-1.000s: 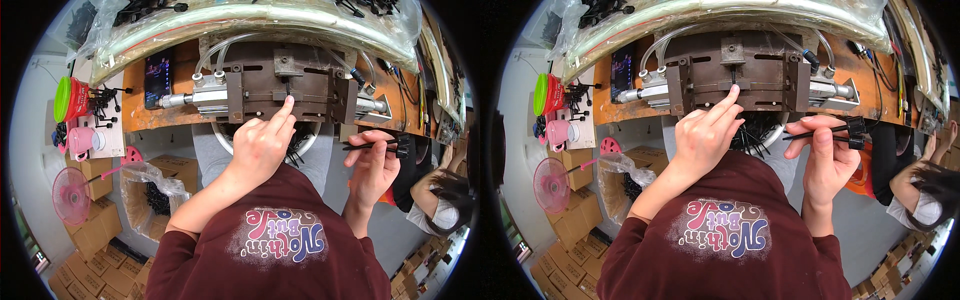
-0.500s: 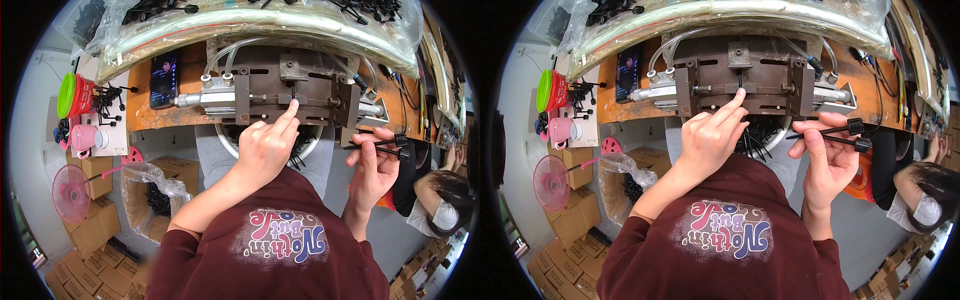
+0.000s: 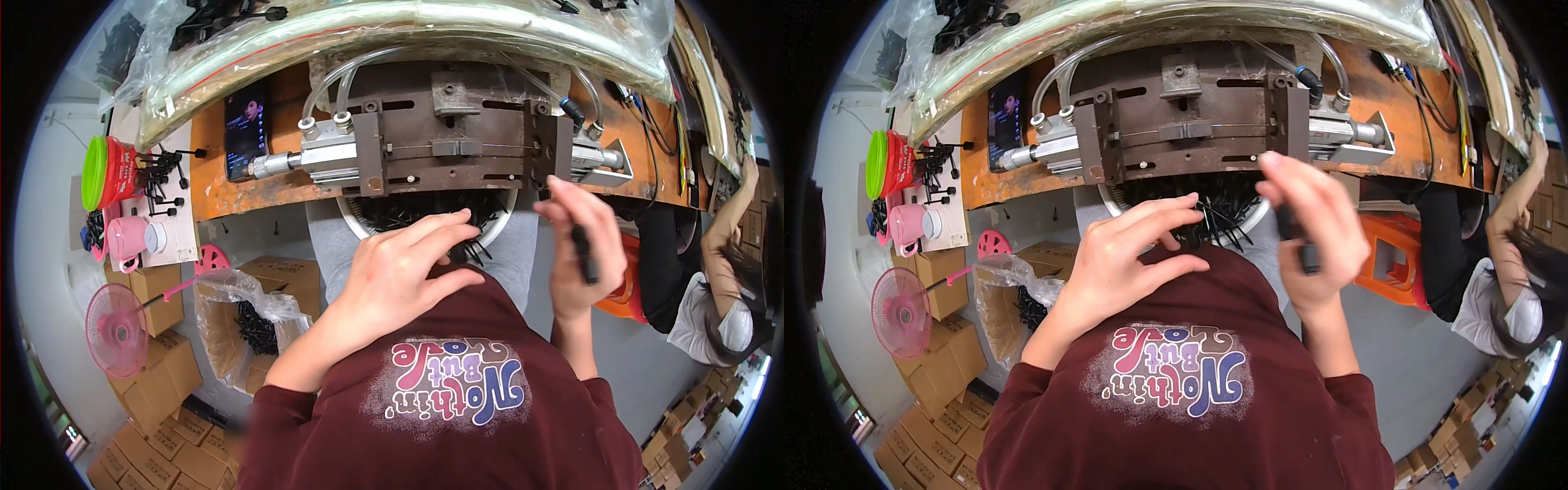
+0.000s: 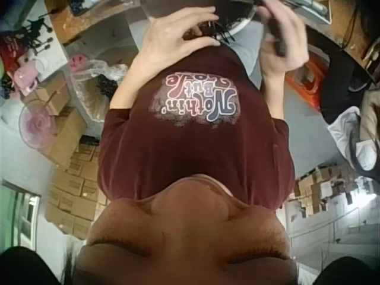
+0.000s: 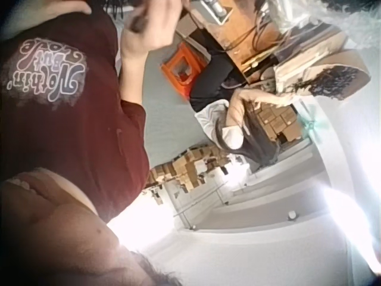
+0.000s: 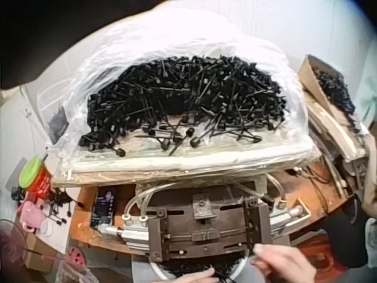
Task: Manually assemble small plastic components using a workbench fixture.
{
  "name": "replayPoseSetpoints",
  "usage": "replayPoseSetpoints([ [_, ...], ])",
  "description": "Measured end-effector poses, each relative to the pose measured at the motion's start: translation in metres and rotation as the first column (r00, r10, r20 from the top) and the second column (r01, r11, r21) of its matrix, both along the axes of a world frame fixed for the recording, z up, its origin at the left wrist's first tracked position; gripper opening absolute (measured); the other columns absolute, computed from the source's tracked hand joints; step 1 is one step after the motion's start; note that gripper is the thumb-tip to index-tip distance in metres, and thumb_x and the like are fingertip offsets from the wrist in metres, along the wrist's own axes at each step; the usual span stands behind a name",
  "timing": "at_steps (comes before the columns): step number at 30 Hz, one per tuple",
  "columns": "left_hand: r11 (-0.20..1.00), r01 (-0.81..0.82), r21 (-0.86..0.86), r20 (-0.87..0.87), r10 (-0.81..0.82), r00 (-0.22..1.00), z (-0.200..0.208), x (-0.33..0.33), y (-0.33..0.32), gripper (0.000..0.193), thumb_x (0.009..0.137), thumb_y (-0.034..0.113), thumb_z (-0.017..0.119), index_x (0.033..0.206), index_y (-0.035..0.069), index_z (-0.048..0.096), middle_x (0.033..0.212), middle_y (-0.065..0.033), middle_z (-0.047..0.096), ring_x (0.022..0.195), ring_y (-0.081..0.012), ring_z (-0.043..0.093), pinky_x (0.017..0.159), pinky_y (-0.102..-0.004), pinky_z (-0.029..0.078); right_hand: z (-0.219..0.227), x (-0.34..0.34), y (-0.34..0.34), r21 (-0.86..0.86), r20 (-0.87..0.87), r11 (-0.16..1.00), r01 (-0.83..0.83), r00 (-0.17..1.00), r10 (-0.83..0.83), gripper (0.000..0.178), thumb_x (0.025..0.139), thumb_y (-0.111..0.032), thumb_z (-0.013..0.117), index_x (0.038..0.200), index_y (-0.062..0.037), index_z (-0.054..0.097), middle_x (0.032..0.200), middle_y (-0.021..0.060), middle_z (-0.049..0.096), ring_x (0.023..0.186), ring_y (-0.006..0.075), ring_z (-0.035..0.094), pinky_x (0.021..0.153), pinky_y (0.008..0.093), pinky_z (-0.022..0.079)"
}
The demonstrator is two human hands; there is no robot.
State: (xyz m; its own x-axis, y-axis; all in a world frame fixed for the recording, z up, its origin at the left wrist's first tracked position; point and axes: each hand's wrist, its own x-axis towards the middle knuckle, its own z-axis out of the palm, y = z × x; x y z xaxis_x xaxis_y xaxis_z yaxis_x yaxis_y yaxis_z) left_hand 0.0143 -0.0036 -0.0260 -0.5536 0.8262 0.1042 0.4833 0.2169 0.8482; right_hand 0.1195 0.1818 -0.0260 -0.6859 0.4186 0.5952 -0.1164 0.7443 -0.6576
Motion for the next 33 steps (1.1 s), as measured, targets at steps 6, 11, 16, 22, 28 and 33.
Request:
replayPoseSetpoints([
  [6,0.947,-0.013,0.321,0.223,-0.062,0.973,0.023,-0.004,0.008,0.040,0.068,-0.004,0.083,0.107,-0.002,0.071,0.099,-0.0123,0.067,0.077,-0.0147,0.068,0.067,-0.0248,0.058,-0.006,-0.012,-0.010,0.371,0.046,0.911,-0.181,0.983,0.176,0.037,0.071,-0.002,0.066,0.106,0.0087,0.069,0.104,0.0223,0.068,0.080,0.0285,0.070,0.066,0.0336,0.057],
  [11,0.966,-0.018,0.260,0.174,-0.028,0.984,0.021,0.001,0.008,0.031,0.075,-0.001,0.078,0.105,-0.002,0.070,0.093,-0.0081,0.062,0.076,-0.0150,0.066,0.064,-0.0275,0.056,-0.011,-0.018,-0.008,0.391,0.012,0.901,-0.191,0.979,0.202,0.037,0.074,-0.002,0.065,0.109,0.0077,0.069,0.111,0.0237,0.067,0.087,0.0299,0.070,0.072,0.0339,0.059],
  [16,0.974,-0.073,0.217,-0.221,0.122,0.968,-0.004,-0.006,0.011,0.034,0.072,-0.002,0.079,0.105,0.000,0.071,0.103,-0.0094,0.062,0.080,-0.0175,0.067,0.069,-0.0291,0.056,-0.024,-0.011,-0.001,0.232,-0.051,0.968,-0.094,0.993,0.109,0.035,0.078,0.003,0.066,0.112,0.0079,0.067,0.113,0.0235,0.067,0.092,0.0281,0.071,0.076,0.0339,0.059],
  [22,0.993,-0.080,0.089,-0.574,0.116,0.810,-0.034,-0.009,0.025,0.026,0.072,0.007,0.078,0.097,0.002,0.070,0.123,-0.0116,0.066,0.079,-0.0197,0.069,0.071,-0.0290,0.055,-0.020,-0.007,0.000,0.096,-0.129,0.992,-0.085,0.987,0.097,0.051,0.086,-0.012,0.073,0.128,0.0101,0.054,0.122,0.0254,0.059,0.105,0.0321,0.067,0.086,0.0363,0.059],
  [28,0.989,-0.147,0.018,-0.675,0.121,0.728,-0.033,-0.010,0.033,0.024,0.073,0.012,0.078,0.094,0.004,0.070,0.120,-0.0085,0.068,0.071,-0.0175,0.068,0.065,-0.0278,0.052,-0.022,0.002,-0.002,0.023,-0.121,0.980,-0.198,0.973,0.199,0.102,0.087,-0.060,0.061,0.146,0.0130,0.023,0.139,0.0322,0.041,0.122,0.0426,0.054,0.099,0.0463,0.049],
  [33,0.990,-0.142,0.018,-0.671,0.117,0.732,-0.030,-0.014,0.036,0.024,0.072,0.012,0.078,0.093,0.004,0.070,0.119,-0.0084,0.069,0.067,-0.0181,0.066,0.065,-0.0279,0.052,-0.024,0.001,0.000,-0.053,-0.183,0.965,-0.257,0.953,0.244,0.092,0.092,-0.062,0.052,0.149,0.0024,0.018,0.140,0.0358,0.038,0.124,0.0469,0.052,0.100,0.0486,0.047],
])
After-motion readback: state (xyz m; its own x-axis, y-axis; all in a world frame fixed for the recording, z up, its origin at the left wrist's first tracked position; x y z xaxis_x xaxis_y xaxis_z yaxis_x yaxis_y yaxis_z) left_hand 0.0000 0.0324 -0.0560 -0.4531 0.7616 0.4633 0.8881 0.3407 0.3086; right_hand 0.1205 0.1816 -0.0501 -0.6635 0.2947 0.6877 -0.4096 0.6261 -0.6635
